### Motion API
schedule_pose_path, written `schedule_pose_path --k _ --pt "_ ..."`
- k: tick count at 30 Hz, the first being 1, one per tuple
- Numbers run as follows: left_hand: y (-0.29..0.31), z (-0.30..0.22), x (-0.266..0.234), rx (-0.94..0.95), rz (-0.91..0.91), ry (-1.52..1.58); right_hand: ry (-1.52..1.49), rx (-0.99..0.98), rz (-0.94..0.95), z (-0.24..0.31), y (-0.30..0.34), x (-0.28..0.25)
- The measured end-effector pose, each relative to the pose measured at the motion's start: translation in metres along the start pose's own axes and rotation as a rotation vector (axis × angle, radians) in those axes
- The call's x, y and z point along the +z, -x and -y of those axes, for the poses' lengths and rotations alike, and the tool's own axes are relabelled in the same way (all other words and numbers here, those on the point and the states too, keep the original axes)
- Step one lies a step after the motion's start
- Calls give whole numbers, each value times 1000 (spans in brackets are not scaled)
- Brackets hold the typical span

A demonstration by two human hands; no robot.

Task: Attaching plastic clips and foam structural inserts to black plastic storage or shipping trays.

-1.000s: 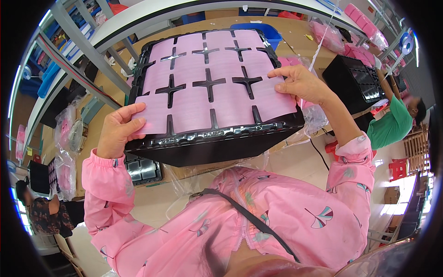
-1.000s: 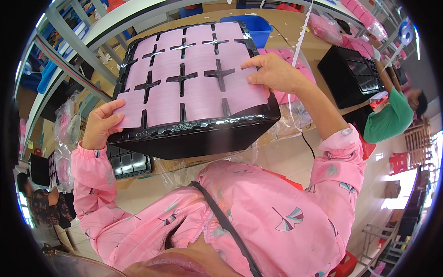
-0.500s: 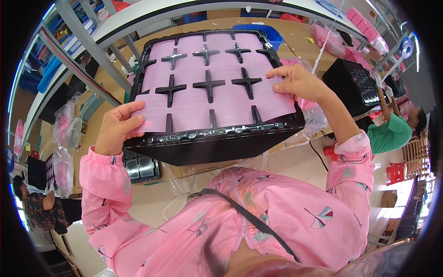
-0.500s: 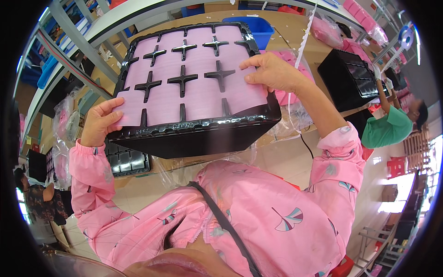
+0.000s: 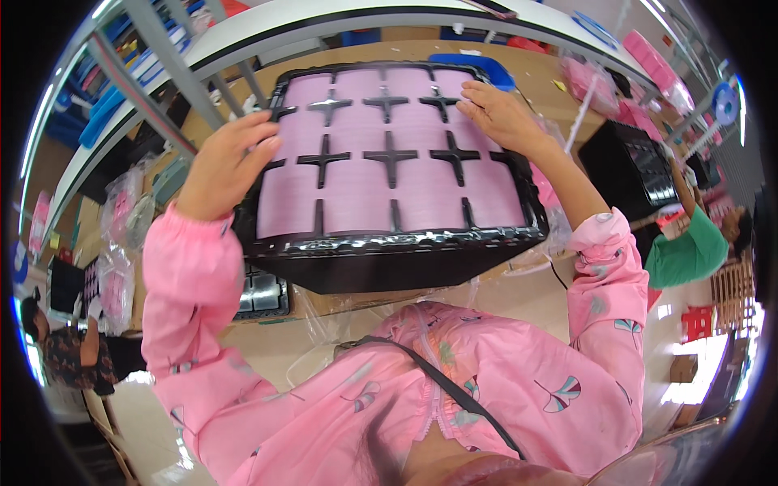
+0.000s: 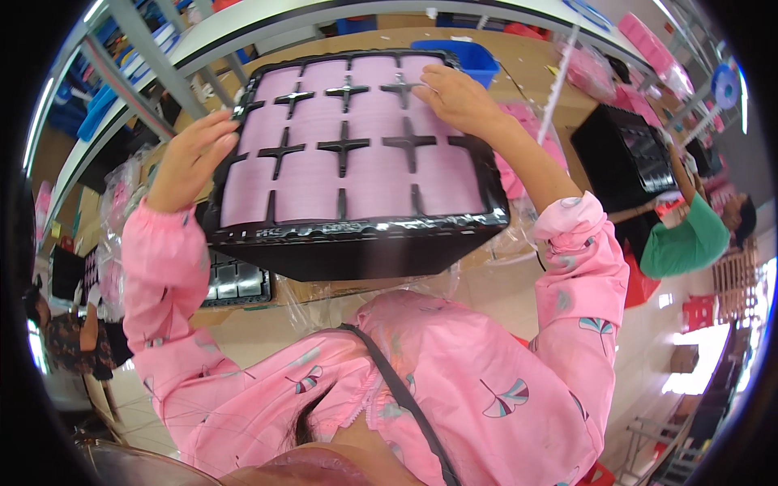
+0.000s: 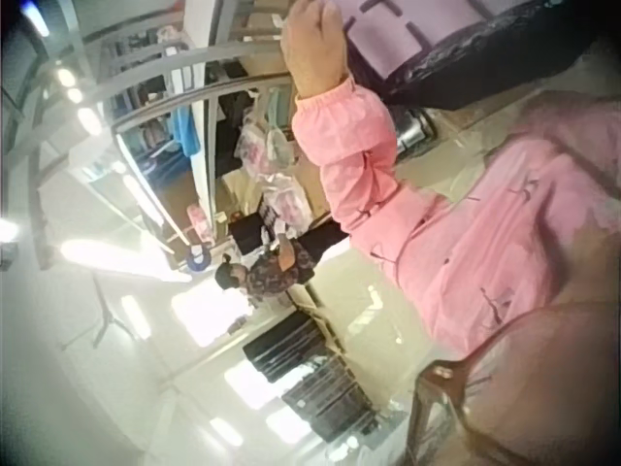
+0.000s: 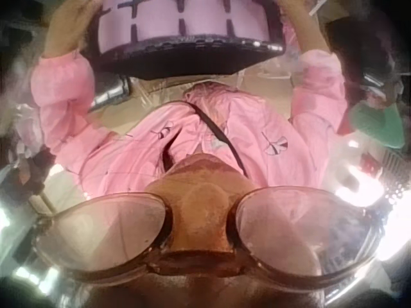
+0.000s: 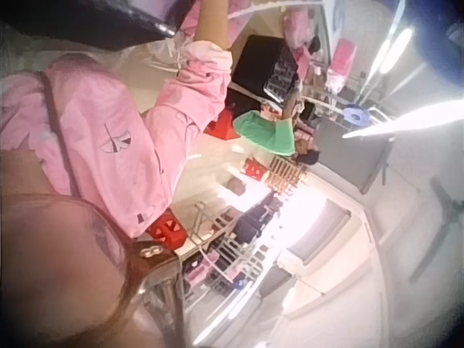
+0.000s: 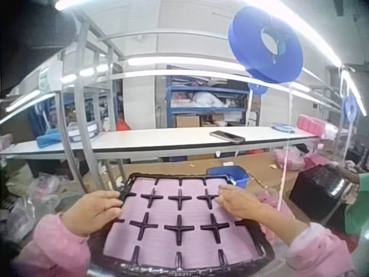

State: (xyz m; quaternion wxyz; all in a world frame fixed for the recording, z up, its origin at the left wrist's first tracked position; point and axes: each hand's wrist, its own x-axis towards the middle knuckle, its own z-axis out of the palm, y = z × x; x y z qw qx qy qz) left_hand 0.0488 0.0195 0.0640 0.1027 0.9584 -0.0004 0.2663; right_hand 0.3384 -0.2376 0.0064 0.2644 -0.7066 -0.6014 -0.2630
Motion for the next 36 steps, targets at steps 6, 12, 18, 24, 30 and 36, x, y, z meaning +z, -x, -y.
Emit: schedule_pose_path --k 6,12,18,24,30,36 --pt "-36 41 42 -11 273 6 31 130 334 -24 -12 25" --pt "-74 47 68 -45 506 86 57 135 420 -28 -18 31" --pt "-97 79 108 12 360 5 111 189 501 -42 -34 36" --pt "-108 89 121 -98 434 -218 222 267 587 -44 -33 44" --pt "-95 77 112 -60 377 -297 265 315 518 -34 -25 33" --pt "-77 71 99 86 232 -282 265 281 601 -22 -18 10"
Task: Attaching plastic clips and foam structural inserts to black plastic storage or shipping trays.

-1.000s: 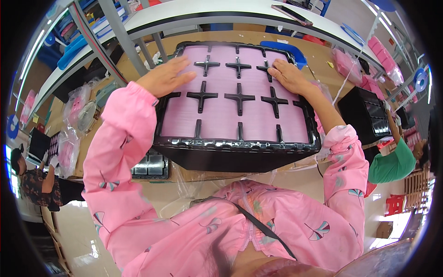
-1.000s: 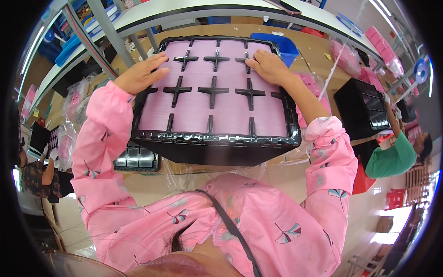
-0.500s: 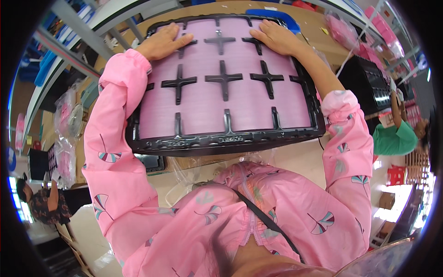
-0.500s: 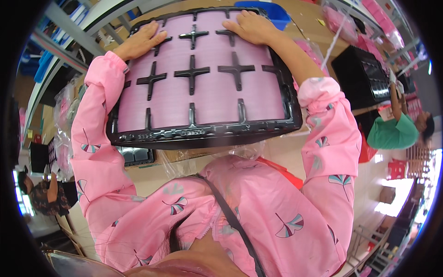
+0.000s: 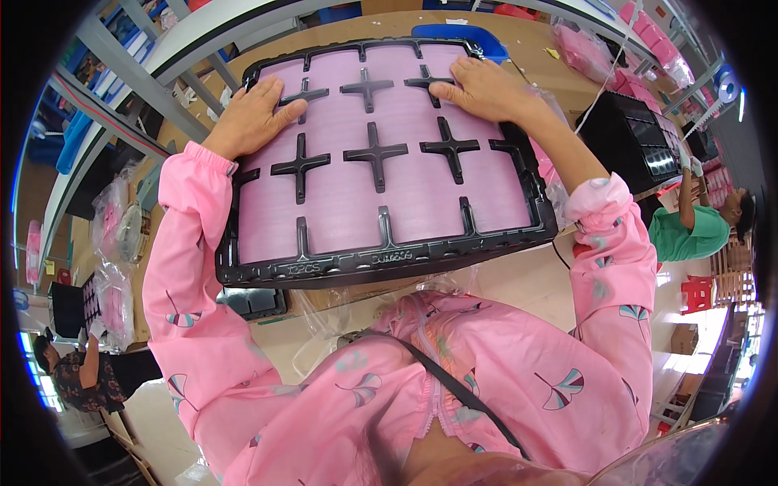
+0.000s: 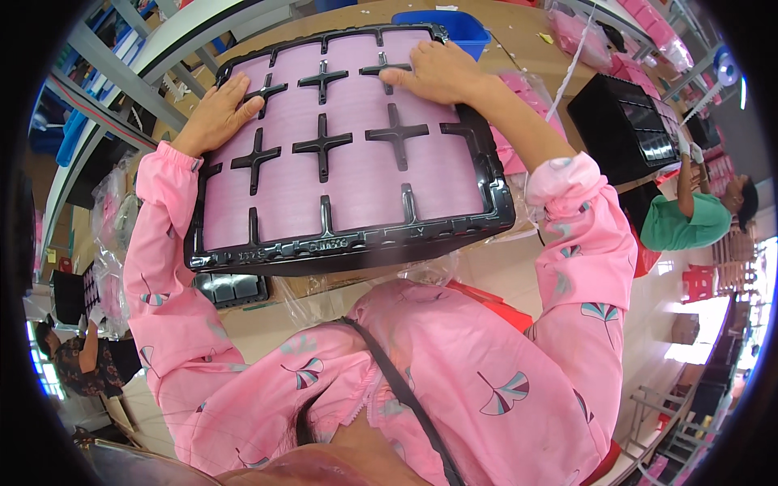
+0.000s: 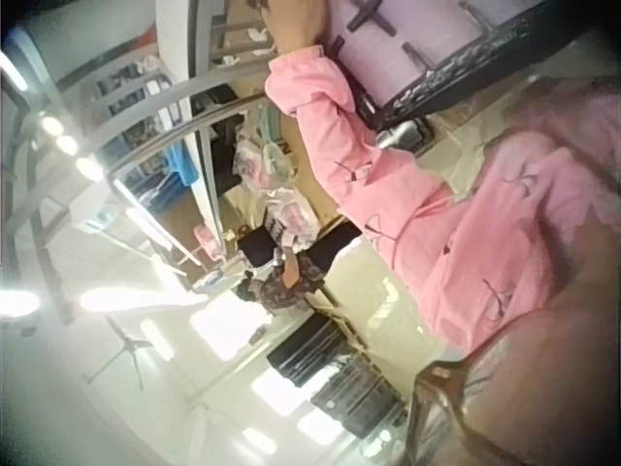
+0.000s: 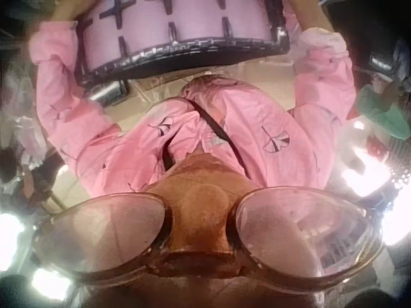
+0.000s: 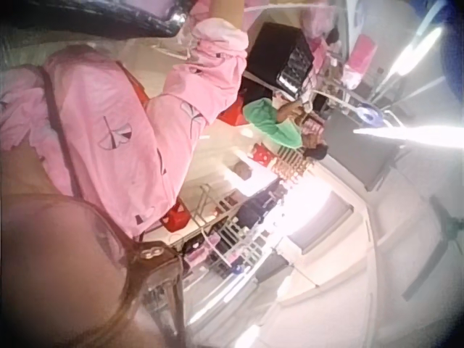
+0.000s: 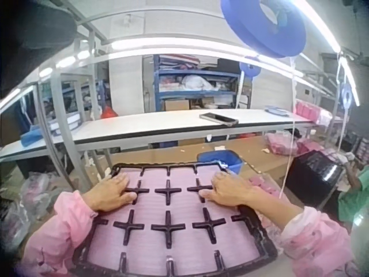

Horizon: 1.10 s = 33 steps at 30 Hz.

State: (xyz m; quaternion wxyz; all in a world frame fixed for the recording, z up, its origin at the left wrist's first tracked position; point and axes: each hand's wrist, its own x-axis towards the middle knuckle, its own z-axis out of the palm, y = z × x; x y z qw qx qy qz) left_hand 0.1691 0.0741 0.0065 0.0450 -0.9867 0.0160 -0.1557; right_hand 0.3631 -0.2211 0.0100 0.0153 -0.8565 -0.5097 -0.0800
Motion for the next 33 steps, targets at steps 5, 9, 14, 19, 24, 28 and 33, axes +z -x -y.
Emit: schedule_pose_path --k 5,9,14,19,24,28,33 --pt "-19 -6 -24 -142 386 24 -42 164 350 25 -12 -39" --pt "-21 3 12 -80 86 39 -15 11 3 6 -39 8" --pt "-21 4 12 -124 153 56 -109 6 -19 0 -42 15" --pt "-22 1 13 -115 93 4 -66 28 -29 3 -32 14" --pt "-23 -21 -40 -145 474 -52 -268 63 134 10 -1 -15" --pt "49 -27 -51 -37 84 357 -208 -134 -130 36 77 -31" --pt "122 -100 -77 120 189 273 -273 -282 50 58 158 -42"
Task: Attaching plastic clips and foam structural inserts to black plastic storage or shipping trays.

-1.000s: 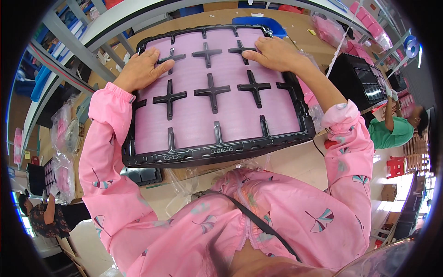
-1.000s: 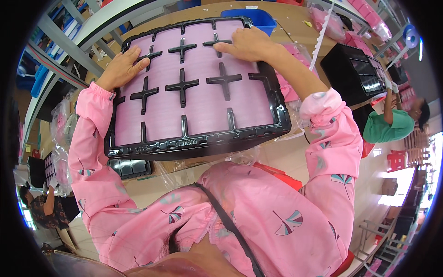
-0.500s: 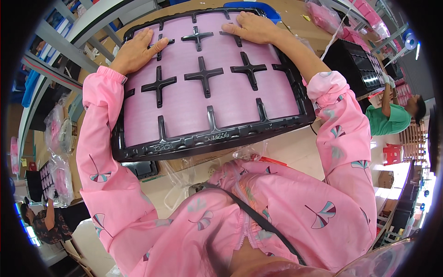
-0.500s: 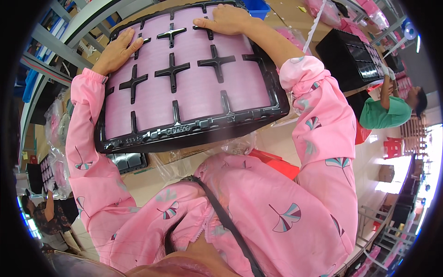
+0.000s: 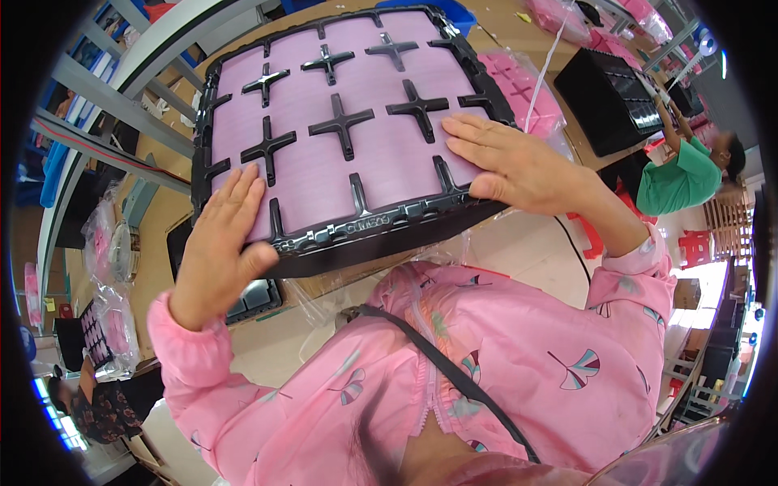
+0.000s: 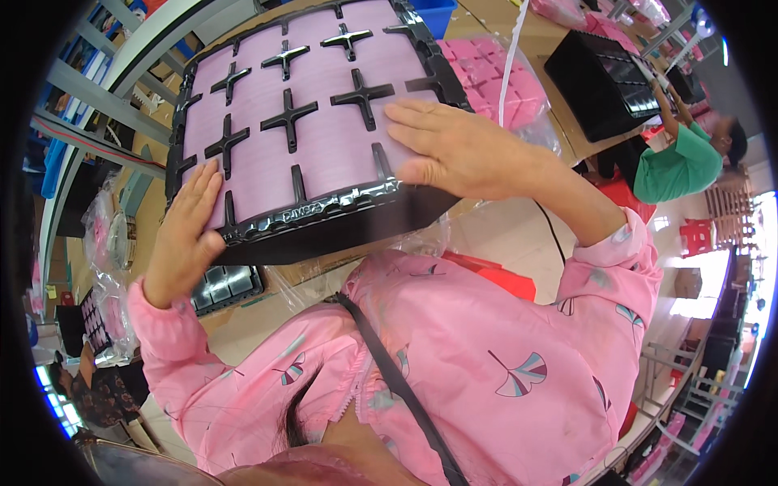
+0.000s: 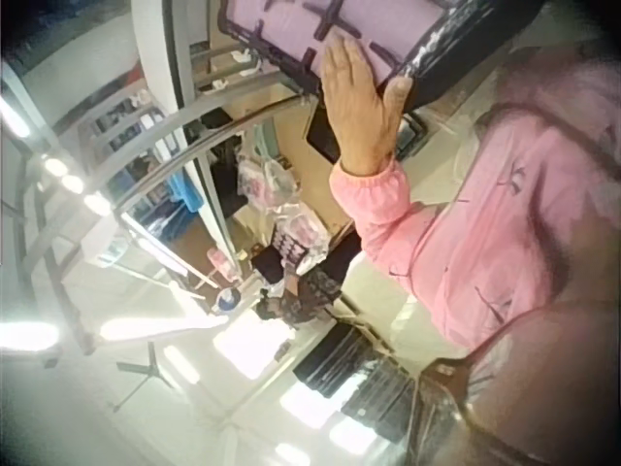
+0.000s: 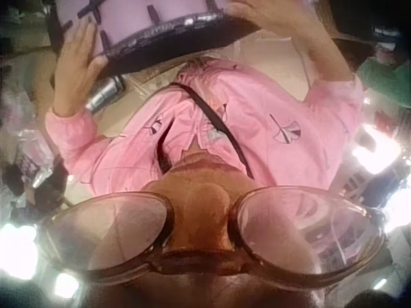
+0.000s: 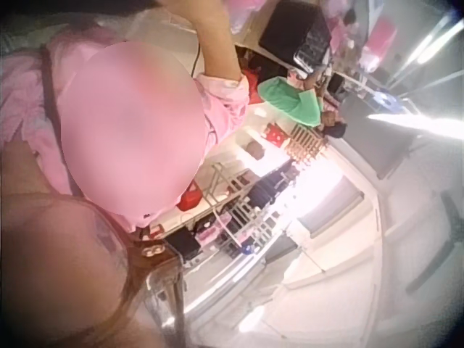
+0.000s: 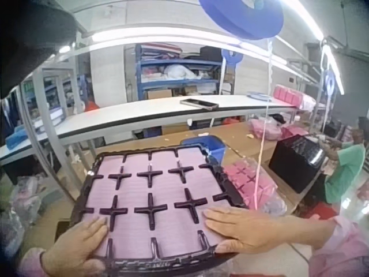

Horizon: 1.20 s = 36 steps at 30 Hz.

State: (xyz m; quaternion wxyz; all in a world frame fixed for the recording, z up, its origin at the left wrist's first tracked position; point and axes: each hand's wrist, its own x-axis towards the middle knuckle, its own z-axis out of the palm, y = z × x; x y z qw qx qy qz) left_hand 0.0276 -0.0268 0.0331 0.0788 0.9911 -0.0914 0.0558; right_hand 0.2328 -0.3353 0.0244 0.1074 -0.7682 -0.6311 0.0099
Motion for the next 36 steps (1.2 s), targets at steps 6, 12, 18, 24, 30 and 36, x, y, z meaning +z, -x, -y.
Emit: schedule_pose_path --k 6,12,18,24,30,36 --pt "17 -12 2 -38 -58 -114 40 -28 50 12 4 2" --pt "18 -20 -2 -25 -84 -120 64 -40 23 15 14 2" --pt "7 -5 -4 -9 -78 -42 70 -67 -8 8 -7 6" --pt "12 -6 3 16 -58 -97 73 -116 -67 12 2 6" --pt "12 -11 2 -8 -75 -136 92 -81 -53 22 6 0" --pt "28 -22 -1 -31 -113 -172 88 -40 32 23 24 -10"
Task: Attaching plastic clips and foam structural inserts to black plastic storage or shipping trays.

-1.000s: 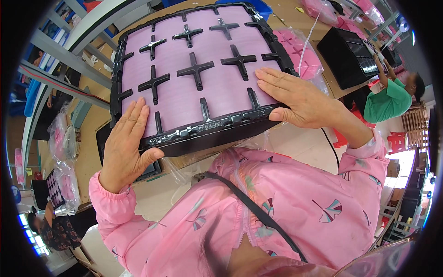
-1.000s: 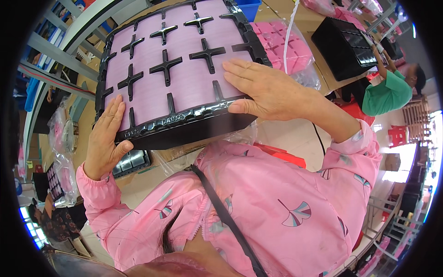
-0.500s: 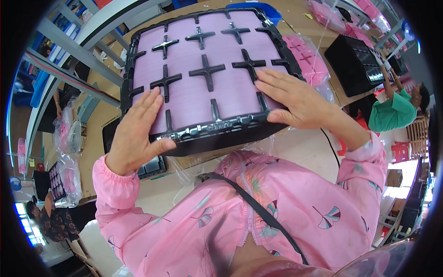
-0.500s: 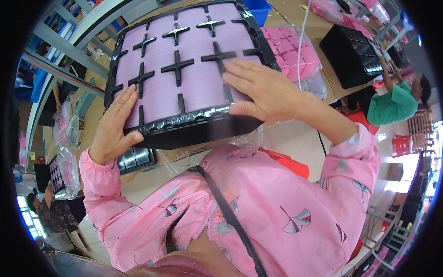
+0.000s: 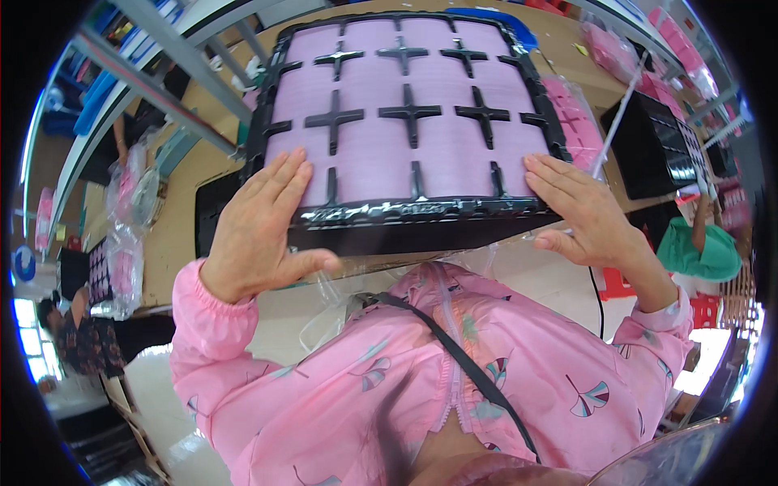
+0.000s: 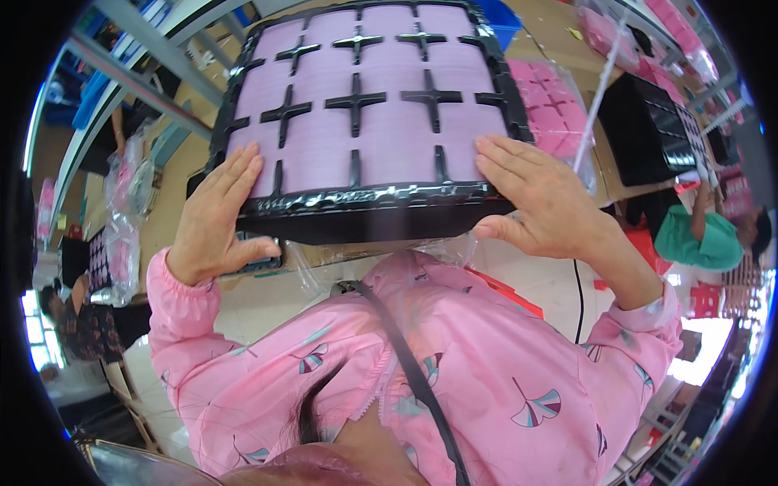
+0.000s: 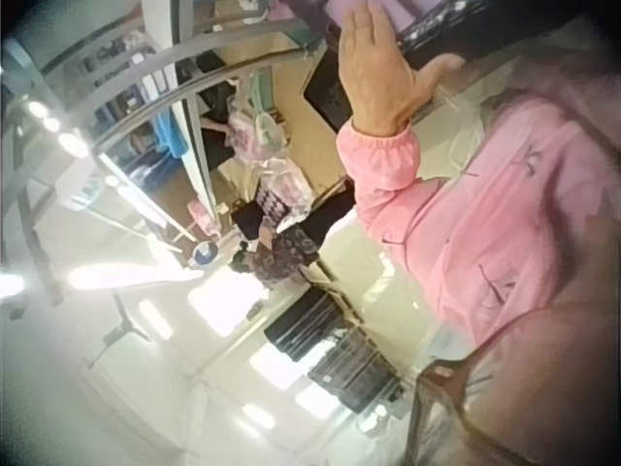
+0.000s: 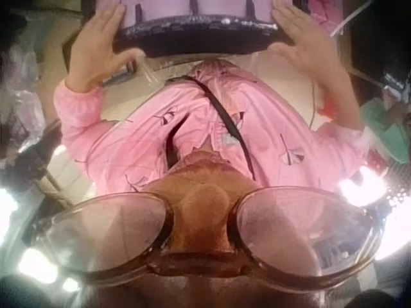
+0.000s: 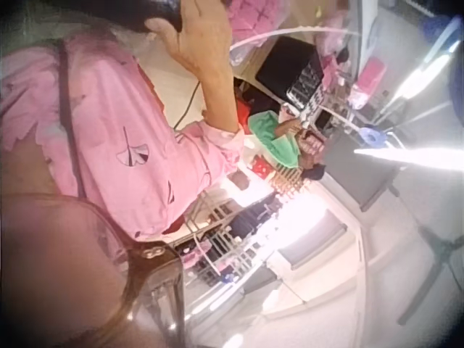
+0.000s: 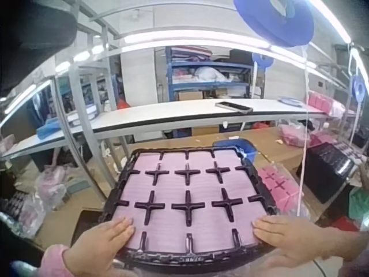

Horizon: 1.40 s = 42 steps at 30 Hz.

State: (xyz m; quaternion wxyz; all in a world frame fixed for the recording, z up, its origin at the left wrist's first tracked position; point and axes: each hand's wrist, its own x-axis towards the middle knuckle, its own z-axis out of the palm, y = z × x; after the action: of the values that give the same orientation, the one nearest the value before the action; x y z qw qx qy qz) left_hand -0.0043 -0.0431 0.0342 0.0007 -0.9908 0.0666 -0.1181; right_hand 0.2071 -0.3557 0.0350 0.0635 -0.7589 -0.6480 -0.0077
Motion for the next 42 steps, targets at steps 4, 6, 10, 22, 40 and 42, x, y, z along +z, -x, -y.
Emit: schedule_pose_path --k 4,6,10,22,40,42 --pt "-3 7 2 16 -7 15 20 -27 -36 -2 -8 0" --pt "-2 6 0 -5 -6 49 -12 -28 -104 -1 -11 4" --pt "8 -6 -11 -55 75 22 19 -18 -48 1 3 -2" --pt "8 -6 -11 -40 54 -54 14 -21 -85 -6 15 2" --pt "-46 29 -25 -154 -45 197 -121 -25 -509 -65 -68 5" --pt "-69 51 -17 -128 -115 81 -76 40 -445 -89 -113 12"
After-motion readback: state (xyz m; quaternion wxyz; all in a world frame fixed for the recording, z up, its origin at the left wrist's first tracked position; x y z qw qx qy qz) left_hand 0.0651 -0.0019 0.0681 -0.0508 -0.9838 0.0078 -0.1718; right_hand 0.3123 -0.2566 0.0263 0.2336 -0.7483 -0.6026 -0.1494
